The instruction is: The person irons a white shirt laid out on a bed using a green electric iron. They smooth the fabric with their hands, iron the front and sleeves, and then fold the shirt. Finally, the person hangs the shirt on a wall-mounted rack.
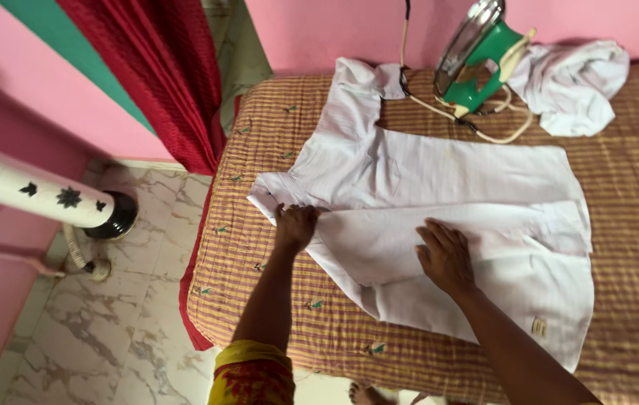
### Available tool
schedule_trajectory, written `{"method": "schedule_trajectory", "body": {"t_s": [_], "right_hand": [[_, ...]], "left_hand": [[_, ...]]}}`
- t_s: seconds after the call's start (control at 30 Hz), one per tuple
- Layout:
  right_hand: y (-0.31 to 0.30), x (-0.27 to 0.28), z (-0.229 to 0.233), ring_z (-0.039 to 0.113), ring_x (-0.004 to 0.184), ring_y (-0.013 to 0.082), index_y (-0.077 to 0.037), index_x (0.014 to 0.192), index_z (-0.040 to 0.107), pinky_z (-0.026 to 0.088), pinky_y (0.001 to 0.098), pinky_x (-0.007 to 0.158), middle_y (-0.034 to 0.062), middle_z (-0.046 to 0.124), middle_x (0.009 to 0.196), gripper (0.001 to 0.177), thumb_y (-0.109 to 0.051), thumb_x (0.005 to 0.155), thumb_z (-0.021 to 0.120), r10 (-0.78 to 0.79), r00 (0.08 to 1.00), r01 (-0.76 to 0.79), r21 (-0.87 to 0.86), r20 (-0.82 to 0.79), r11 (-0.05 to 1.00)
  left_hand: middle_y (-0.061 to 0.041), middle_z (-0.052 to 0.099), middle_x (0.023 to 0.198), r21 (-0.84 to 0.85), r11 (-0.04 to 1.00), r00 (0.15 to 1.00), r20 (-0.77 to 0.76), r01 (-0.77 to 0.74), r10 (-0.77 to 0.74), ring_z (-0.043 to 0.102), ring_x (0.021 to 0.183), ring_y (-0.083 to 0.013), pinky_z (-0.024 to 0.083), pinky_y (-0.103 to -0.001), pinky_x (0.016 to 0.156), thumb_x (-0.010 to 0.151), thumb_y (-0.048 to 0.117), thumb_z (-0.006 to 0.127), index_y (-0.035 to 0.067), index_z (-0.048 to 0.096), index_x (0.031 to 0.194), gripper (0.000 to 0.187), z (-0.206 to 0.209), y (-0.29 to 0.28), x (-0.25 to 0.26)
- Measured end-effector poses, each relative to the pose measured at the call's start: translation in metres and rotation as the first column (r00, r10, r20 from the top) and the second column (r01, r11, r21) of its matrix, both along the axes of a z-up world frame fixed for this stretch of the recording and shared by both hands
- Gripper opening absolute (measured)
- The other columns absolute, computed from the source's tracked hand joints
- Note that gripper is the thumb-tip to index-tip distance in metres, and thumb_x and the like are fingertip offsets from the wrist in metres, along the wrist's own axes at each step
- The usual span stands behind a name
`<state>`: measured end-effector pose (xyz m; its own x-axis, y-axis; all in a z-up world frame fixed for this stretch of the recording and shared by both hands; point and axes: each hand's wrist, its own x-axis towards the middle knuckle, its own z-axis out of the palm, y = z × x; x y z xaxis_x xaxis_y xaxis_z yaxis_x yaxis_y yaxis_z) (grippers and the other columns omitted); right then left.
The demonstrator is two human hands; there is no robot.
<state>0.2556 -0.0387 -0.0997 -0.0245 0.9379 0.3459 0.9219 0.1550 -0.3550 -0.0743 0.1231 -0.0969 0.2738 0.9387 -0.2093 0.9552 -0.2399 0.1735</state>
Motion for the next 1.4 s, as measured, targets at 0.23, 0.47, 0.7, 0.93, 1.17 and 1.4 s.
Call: {"method": "schedule_trajectory", "body": {"t_s": [0.23,0.47,0.7,0.93,1.17,1.4], "right_hand": [[-0.008,-0.049,0.0,0.044,0.14,0.0312,-0.009,0.137,0.057,0.03,0.0546,0.113,0.0147,0.052,0.149,0.053,-0.032,0.091,0.068,0.06,0.998,-0.059,-0.064,0.012,0.996],[-0.018,-0.013,-0.01,0.047,0.143,0.0253,-0.012,0.138,0.057,0.029,0.0546,0.118,0.0069,0.055,0.149,0.057,-0.003,0.082,0.061,-0.007,0.999,0.009,-0.084,0.033,0.996],[-0.045,0.082,0.008,0.044,0.145,0.0203,-0.021,0.14,0.056,0.032,0.0566,0.114,0.0025,0.051,0.154,0.07,0.003,0.075,0.062,-0.225,0.915,0.27,-0.094,0.334,0.958],[-0.024,0.137,-0.011,0.045,0.146,0.0206,-0.027,0.142,0.061,0.029,0.0588,0.119,-0.0001,0.056,0.152,0.055,-0.007,0.091,0.057,-0.178,0.874,0.241,-0.086,0.452,0.967],[-0.051,0.153,0.019,0.051,0.148,0.0176,-0.029,0.136,0.068,0.024,0.0617,0.128,-0.0079,0.061,0.151,0.054,0.001,0.091,0.061,-0.229,0.862,0.219,0.074,0.452,0.973],[-0.152,0.134,-0.008,0.043,0.152,0.0229,-0.035,0.143,0.059,0.021,0.0702,0.12,-0.0015,0.056,0.156,0.07,0.004,0.085,0.058,-0.303,0.876,0.326,0.003,0.375,0.946]], "left_hand": [[-0.009,0.073,0.104,-0.004,0.987,0.984,-0.077,0.159,-0.159,0.06,0.118,-0.0323,0.029,-0.055,0.112,0.088,0.05,0.064,0.015,0.071,0.101,0.038,-0.007,0.009,-0.068],[-0.009,0.072,0.115,0.447,0.885,0.913,0.296,0.128,-0.281,0.067,0.111,-0.0291,0.052,-0.048,0.1,0.093,0.017,0.062,0.015,0.071,0.107,0.017,-0.055,-0.029,-0.002],[-0.015,0.061,0.122,0.102,0.797,0.761,0.244,0.596,-0.601,0.061,0.109,-0.0307,0.054,-0.045,0.085,0.083,0.027,0.069,0.009,0.06,0.132,0.053,0.013,-0.133,0.07],[-0.013,0.057,0.126,0.223,0.831,0.853,0.0,0.509,-0.522,0.06,0.111,-0.0299,0.056,-0.044,0.08,0.081,0.01,0.065,0.011,0.051,0.144,0.064,-0.024,-0.142,0.059],[-0.011,0.055,0.116,0.228,0.818,0.847,-0.07,0.528,-0.527,0.061,0.103,-0.0268,0.057,-0.037,0.073,0.093,0.004,0.054,0.024,0.05,0.152,0.063,-0.014,-0.152,0.046],[-0.014,0.054,0.122,0.124,0.696,0.704,-0.02,0.707,-0.71,0.063,0.097,-0.0308,0.058,-0.043,0.067,0.094,0.035,0.059,0.024,0.049,0.15,0.058,-0.003,-0.167,0.027]]}}
